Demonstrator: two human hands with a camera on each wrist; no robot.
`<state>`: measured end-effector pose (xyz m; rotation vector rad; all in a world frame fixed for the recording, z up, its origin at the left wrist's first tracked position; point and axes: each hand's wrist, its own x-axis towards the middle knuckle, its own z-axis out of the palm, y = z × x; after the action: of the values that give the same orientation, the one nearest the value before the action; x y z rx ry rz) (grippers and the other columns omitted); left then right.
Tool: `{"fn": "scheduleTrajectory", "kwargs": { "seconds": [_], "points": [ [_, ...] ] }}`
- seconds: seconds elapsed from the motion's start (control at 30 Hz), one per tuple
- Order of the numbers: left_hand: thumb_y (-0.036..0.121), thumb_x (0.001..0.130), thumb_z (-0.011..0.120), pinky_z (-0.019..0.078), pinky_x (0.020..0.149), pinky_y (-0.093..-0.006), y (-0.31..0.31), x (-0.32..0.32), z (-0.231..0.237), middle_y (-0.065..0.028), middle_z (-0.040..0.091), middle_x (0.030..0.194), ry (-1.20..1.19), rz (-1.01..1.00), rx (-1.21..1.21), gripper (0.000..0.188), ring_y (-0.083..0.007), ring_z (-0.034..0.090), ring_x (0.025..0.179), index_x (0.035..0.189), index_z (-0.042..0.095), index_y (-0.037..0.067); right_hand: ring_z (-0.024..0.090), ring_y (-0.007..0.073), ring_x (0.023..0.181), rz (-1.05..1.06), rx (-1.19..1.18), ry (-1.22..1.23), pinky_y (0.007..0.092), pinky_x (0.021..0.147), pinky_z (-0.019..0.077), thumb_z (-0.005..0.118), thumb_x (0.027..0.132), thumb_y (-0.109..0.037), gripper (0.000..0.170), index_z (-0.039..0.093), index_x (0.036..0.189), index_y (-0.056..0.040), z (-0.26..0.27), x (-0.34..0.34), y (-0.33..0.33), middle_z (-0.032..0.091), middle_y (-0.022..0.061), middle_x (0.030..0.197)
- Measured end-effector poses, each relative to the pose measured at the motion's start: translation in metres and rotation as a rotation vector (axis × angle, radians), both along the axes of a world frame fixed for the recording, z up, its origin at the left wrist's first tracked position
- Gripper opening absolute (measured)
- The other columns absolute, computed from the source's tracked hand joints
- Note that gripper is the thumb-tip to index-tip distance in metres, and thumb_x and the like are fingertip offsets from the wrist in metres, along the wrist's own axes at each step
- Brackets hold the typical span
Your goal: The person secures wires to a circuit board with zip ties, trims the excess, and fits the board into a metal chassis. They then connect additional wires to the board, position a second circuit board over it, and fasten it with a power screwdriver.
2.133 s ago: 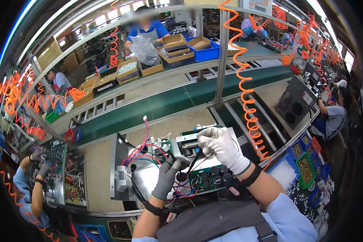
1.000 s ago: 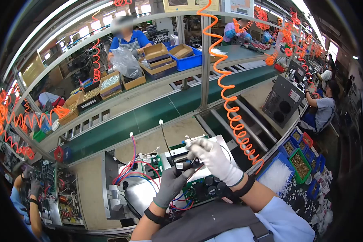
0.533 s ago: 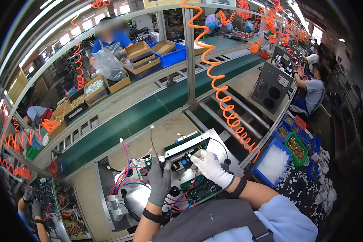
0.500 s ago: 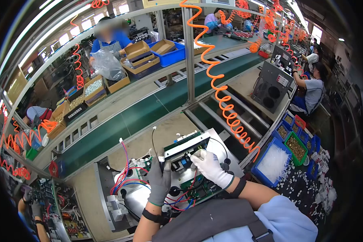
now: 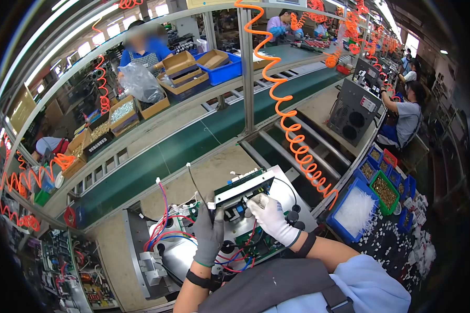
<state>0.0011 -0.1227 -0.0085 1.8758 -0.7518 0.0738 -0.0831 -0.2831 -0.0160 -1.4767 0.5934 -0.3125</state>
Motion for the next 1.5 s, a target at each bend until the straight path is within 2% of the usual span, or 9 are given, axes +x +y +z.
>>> {"fn": "scheduleTrajectory", "kwargs": {
  "seconds": [0.2,0.53,0.73,0.8,0.87,1.0,1.13,1.23,1.5],
  "points": [
    [0.019,0.096,0.054,0.0467,0.087,-0.0304,-0.006,0.000,-0.005,-0.0139,0.064,0.108,-0.128,0.059,-0.011,0.046,-0.0191,0.060,0.093,0.134,0.047,-0.005,0.061,0.0099,0.059,-0.038,0.146,-0.021,0.0235,0.050,0.0461,0.063,0.092,-0.019,0.019,0.059,0.090,-0.0006,-0.009,0.008,-0.001,0.065,0.0056,0.073],
    [0.010,0.093,0.052,0.0476,0.088,-0.0336,-0.012,-0.004,0.005,-0.0218,0.061,0.112,0.057,0.021,-0.021,0.041,-0.0294,0.063,0.099,0.132,0.050,-0.002,0.061,0.0105,0.061,-0.046,0.105,0.038,0.0255,0.053,0.0474,0.067,0.090,-0.027,0.026,0.061,0.084,-0.0021,-0.013,0.017,-0.012,0.064,0.0041,0.071],
    [0.014,0.091,0.057,0.0436,0.095,-0.0346,-0.008,-0.009,0.008,-0.0153,0.061,0.118,-0.096,0.063,-0.041,0.041,-0.0227,0.056,0.111,0.129,0.053,-0.001,0.068,0.0277,0.075,0.231,-0.792,0.233,0.0389,0.070,0.0521,0.067,0.086,-0.033,0.031,0.067,0.097,-0.0041,0.032,-0.010,-0.035,0.069,0.0159,0.083],
    [0.012,0.089,0.058,0.0440,0.094,-0.0374,-0.002,-0.021,0.013,-0.0175,0.060,0.113,-0.288,0.213,0.155,0.034,-0.0300,0.056,0.110,0.121,0.060,0.001,0.069,0.0285,0.080,0.096,-0.925,-0.144,0.0391,0.072,0.0532,0.071,0.081,-0.032,0.038,0.067,0.104,-0.0027,0.042,-0.017,-0.043,0.069,0.0178,0.089],
    [0.017,0.084,0.064,0.0482,0.081,-0.0412,-0.004,-0.031,0.017,-0.0162,0.059,0.105,-0.306,0.170,0.197,0.032,-0.0345,0.059,0.098,0.115,0.064,0.007,0.068,0.0293,0.075,0.258,-0.461,-0.272,0.0367,0.069,0.0530,0.069,0.081,-0.027,0.043,0.063,0.116,-0.0024,0.072,-0.022,-0.017,0.068,0.0175,0.090],
    [0.018,0.087,0.063,0.0492,0.068,-0.0372,-0.001,-0.038,0.018,-0.0119,0.061,0.083,-0.344,0.017,0.169,0.025,-0.0252,0.061,0.074,0.107,0.063,0.003,0.065,0.0181,0.081,0.627,-0.681,-0.352,0.0302,0.075,0.0506,0.066,0.087,-0.018,0.036,0.060,0.117,-0.0002,0.074,0.000,-0.002,0.065,0.0135,0.092],
    [0.024,0.098,0.052,0.0498,0.072,-0.0271,0.017,-0.052,0.041,-0.0067,0.066,0.086,0.439,-0.221,-0.093,0.030,-0.0117,0.062,0.078,0.106,0.061,-0.003,0.058,0.0084,0.080,0.694,-0.095,-0.264,0.0245,0.075,0.0479,0.056,0.094,-0.009,0.014,0.061,0.103,0.0003,0.069,0.012,-0.008,0.062,0.0031,0.088],
    [0.025,0.099,0.051,0.0496,0.064,-0.0266,0.029,-0.052,0.016,-0.0050,0.064,0.072,0.295,-0.181,0.022,0.031,-0.0114,0.062,0.069,0.101,0.060,-0.004,0.061,0.0211,0.078,0.756,-0.379,-0.302,0.0315,0.072,0.0477,0.058,0.092,-0.014,0.014,0.062,0.100,-0.0029,0.070,0.013,-0.010,0.062,0.0109,0.085],
    [0.025,0.099,0.053,0.0497,0.082,-0.0290,0.034,-0.049,0.036,-0.0086,0.067,0.094,0.392,-0.156,-0.119,0.031,-0.0160,0.064,0.090,0.107,0.061,-0.003,0.062,0.0180,0.081,0.818,-0.298,-0.380,0.0307,0.073,0.0490,0.057,0.091,-0.011,0.015,0.060,0.101,-0.0007,0.088,0.019,0.002,0.061,0.0104,0.085]
  ]
}}
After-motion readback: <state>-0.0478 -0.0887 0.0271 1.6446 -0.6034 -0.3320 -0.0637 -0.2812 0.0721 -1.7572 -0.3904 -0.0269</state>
